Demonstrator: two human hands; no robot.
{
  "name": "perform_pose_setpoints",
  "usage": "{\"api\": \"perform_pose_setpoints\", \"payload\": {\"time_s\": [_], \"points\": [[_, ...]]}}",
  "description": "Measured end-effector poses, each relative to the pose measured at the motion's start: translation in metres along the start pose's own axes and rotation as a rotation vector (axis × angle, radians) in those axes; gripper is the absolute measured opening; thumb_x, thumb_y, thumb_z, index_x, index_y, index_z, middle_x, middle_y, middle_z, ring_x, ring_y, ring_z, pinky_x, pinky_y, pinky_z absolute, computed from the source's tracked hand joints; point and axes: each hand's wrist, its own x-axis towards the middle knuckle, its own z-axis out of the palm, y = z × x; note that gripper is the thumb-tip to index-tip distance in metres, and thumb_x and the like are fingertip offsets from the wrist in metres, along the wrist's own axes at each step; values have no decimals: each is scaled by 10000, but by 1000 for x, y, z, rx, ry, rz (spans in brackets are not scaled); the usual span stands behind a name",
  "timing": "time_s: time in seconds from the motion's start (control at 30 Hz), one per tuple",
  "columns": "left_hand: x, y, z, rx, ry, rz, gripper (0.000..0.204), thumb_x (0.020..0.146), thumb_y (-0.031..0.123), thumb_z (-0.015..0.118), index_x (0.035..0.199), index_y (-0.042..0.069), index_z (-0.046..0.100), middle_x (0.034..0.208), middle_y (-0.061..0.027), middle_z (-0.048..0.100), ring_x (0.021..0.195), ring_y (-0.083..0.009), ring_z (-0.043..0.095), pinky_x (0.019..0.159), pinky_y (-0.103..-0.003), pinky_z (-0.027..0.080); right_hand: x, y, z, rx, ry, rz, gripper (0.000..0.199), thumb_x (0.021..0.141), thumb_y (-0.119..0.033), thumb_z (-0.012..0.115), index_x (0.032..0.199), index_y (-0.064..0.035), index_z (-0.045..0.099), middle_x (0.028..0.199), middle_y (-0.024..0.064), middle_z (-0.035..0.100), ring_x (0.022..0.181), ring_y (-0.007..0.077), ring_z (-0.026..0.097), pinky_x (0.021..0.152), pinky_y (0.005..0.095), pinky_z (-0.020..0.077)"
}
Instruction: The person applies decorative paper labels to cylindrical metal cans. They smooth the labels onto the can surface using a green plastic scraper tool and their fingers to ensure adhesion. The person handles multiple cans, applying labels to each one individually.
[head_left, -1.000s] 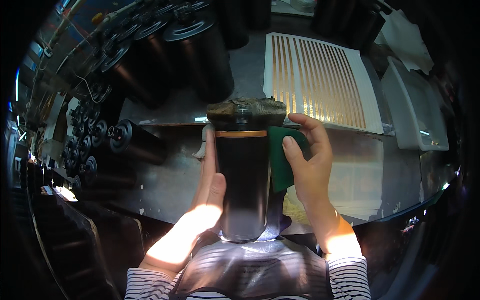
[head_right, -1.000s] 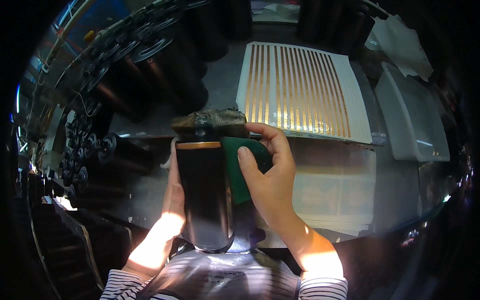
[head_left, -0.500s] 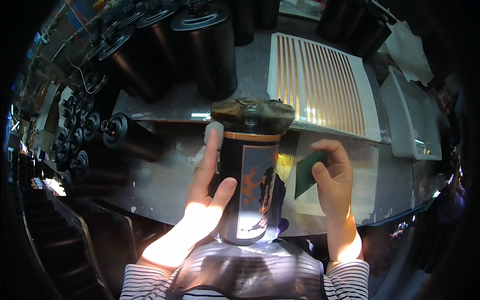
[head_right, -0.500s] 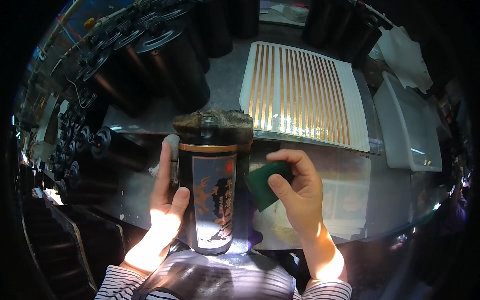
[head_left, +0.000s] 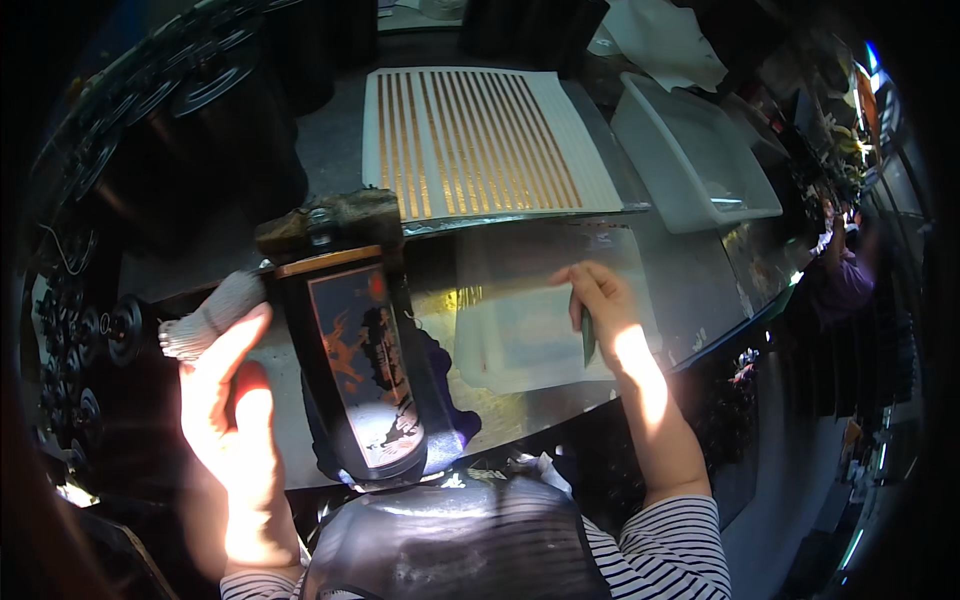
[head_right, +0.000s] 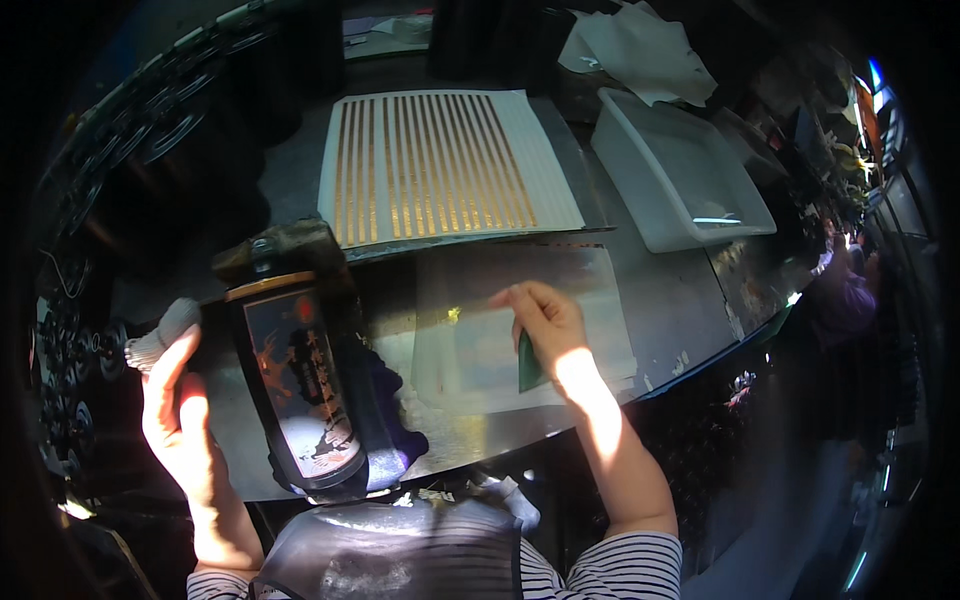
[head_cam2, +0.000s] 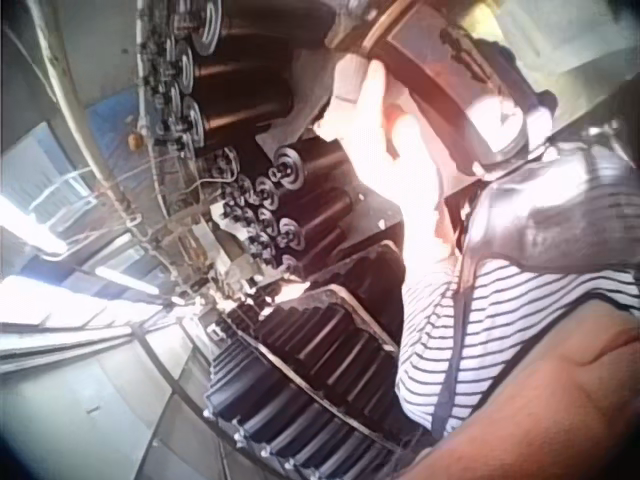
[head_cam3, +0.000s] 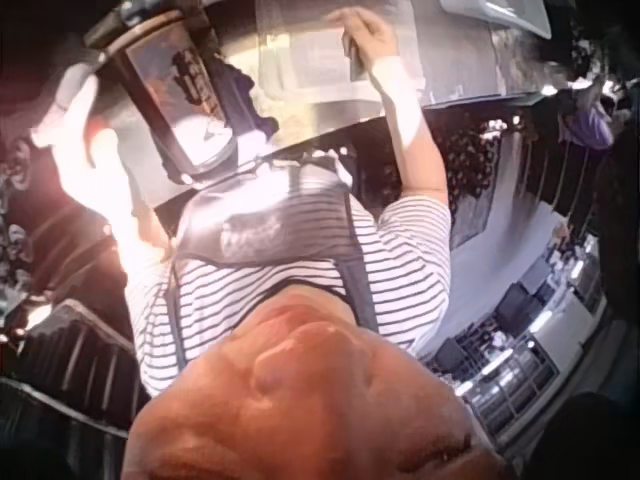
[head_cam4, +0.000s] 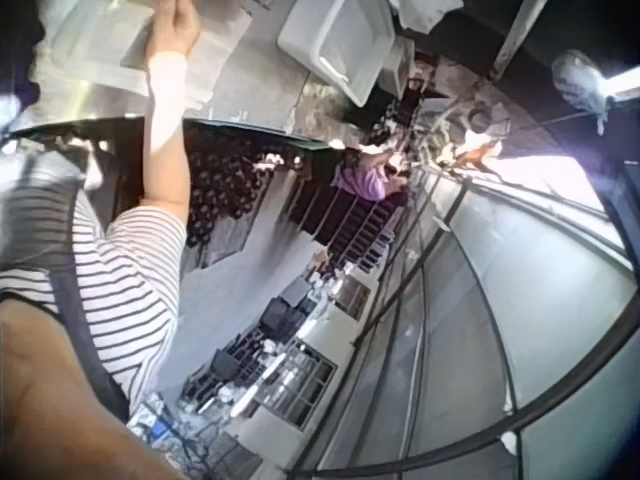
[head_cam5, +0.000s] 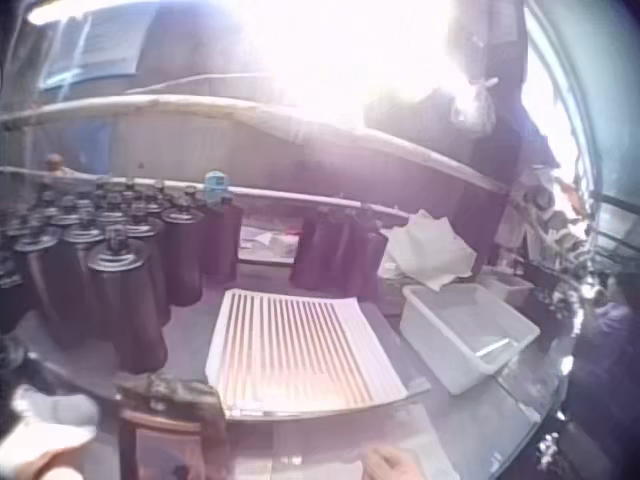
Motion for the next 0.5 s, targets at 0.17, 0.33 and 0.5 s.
{"api": "perform_pose_setpoints", "payload": {"time_s": [0.17,0.33,0.5], "points": [[-41,-2,-4,-122,93,-95,326,846,101,522,1152,-14,530,1166,-160,531,1084,-296,543,975,-404,391,61,-9,-41,-1145,321,-844,363,738,-187,702,1089,-131,629,650,26,539,606,167,526,538,286,444],[-44,39,21,-128,-175,-47,243,810,61,512,1036,-15,559,1072,-154,535,939,-259,579,898,-392,441,78,4,-75,-1228,277,-1004,288,664,-133,734,944,-138,663,658,-7,536,641,170,538,523,295,455],[-26,75,62,50,-981,-285,307,811,70,554,1111,40,615,1052,-127,535,942,-189,551,812,-289,448,-3,-16,-54,-1137,354,-1177,207,654,-51,728,846,-78,657,651,13,562,606,163,540,520,277,447]]}}
